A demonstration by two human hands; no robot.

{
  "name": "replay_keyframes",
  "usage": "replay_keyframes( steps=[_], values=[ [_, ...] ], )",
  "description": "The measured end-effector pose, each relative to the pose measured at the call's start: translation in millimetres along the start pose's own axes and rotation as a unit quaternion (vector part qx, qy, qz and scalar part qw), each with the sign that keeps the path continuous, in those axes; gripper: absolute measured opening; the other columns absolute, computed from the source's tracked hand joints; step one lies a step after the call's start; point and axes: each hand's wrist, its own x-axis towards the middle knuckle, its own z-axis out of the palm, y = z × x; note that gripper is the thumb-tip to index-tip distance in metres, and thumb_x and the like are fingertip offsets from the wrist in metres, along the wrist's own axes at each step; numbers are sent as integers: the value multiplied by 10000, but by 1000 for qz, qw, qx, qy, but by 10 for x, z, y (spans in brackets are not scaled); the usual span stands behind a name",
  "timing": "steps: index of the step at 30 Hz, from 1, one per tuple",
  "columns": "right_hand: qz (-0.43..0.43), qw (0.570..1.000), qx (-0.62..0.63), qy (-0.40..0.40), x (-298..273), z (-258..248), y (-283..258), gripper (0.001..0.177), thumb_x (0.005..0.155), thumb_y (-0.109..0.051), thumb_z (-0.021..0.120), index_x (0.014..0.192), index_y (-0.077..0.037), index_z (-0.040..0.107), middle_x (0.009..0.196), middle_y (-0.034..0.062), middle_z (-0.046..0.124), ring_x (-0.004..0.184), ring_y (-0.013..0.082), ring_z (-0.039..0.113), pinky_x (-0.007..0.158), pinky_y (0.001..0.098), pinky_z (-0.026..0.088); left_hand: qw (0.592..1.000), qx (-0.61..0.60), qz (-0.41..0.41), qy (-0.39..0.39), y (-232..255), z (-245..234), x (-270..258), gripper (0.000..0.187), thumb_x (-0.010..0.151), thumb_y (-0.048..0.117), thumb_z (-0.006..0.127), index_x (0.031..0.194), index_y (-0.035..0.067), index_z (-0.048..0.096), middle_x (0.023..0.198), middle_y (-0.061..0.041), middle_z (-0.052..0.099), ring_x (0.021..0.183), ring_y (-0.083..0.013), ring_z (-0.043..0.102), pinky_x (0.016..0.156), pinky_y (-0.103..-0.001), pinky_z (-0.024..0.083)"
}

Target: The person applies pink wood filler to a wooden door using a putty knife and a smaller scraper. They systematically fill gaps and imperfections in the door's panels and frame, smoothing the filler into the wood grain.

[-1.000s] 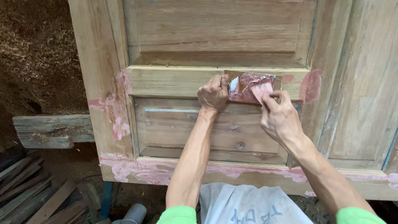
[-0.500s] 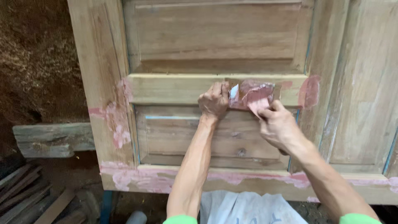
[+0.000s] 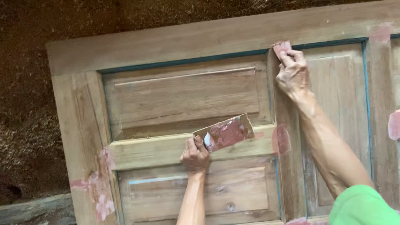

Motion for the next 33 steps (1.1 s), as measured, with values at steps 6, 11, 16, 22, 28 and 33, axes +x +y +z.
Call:
replay_keyframes(
  steps=[6, 11, 16, 22, 28, 33],
  values=[
    [43, 987, -66, -140, 106, -198, 39, 250, 868, -22, 607, 1068, 10, 752, 1104, 245, 661, 1045, 360, 627, 887, 456, 582, 1000, 16, 2, 12, 2, 42, 13, 320, 1063, 334, 521, 879, 92, 619, 721, -150, 670, 598, -382, 663, 513, -474, 498],
    [17, 993, -39, -108, 283, -228, 19, 339, 949, -3, 522, 1210, -25, 737, 1098, 200, 697, 966, 380, 605, 738, 458, 571, 999, 27, 8, 17, -16, 50, -8, 328, 1065, 337, 515, 868, 92, 609, 715, -140, 659, 587, -379, 656, 503, -471, 494],
    [41, 992, -30, -117, 226, -124, -91, 312, 891, -36, 580, 1133, -61, 774, 1058, 292, 635, 964, 372, 627, 782, 470, 597, 999, 38, -2, 12, -9, 48, 4, 340, 1055, 353, 519, 844, 104, 614, 702, -138, 656, 574, -378, 651, 500, -472, 491],
    [-27, 997, -19, -70, 185, -150, -128, 444, 838, -32, 611, 1256, -59, 759, 1033, 247, 663, 990, 367, 626, 839, 485, 597, 999, 31, 0, 11, -19, 69, -17, 342, 1057, 360, 512, 875, 98, 635, 721, -131, 672, 585, -375, 658, 500, -475, 486],
    [48, 995, 28, -77, 118, -198, -27, 321, 898, -21, 591, 1162, -39, 773, 1080, 267, 636, 983, 355, 631, 799, 459, 602, 1000, 27, 6, 14, -11, 43, 4, 319, 1051, 358, 513, 912, 109, 656, 704, -127, 677, 560, -366, 658, 490, -467, 494],
    [33, 998, 40, -42, 136, -269, 22, 330, 833, -52, 634, 1129, -58, 780, 1046, 271, 637, 958, 376, 629, 858, 482, 580, 999, 40, 5, 13, 17, 35, 29, 332, 1056, 359, 505, 880, 111, 639, 705, -130, 667, 572, -376, 653, 492, -481, 481]
  ],
)
